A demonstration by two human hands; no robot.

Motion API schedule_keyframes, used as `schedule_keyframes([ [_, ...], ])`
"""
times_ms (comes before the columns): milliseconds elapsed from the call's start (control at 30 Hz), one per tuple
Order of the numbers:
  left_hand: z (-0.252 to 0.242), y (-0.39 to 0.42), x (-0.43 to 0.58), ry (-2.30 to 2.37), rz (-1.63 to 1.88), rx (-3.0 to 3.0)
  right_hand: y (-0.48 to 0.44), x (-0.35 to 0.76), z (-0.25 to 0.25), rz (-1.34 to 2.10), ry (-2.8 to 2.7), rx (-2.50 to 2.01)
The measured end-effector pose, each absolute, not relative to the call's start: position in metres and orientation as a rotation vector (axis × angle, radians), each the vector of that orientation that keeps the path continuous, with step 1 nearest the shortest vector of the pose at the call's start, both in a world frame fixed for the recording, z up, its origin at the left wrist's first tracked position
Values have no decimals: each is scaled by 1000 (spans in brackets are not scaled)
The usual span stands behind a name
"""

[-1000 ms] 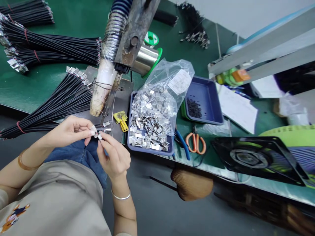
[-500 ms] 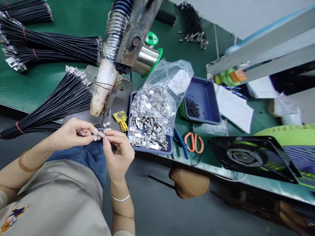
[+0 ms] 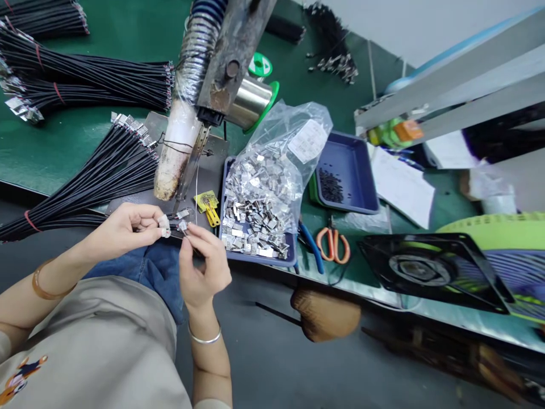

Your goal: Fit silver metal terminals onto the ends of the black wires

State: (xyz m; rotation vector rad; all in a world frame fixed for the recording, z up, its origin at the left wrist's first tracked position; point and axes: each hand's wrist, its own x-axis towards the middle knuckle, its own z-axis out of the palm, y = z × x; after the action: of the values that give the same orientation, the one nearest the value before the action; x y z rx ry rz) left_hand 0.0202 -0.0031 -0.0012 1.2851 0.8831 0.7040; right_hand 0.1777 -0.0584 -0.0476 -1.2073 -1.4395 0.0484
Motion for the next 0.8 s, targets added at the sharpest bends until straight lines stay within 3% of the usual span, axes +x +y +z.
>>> schedule_keyframes([
  [167, -1, -4, 23, 945, 770, 1282, -56, 179, -48, 273, -1407, -1226],
  [533, 0, -4, 35, 1137, 916, 1398, -46, 176, -42, -190, -1692, -1167],
  [800, -2, -4, 38, 1219, 936, 1435, -40, 181, -42, -236, -1712, -1116],
])
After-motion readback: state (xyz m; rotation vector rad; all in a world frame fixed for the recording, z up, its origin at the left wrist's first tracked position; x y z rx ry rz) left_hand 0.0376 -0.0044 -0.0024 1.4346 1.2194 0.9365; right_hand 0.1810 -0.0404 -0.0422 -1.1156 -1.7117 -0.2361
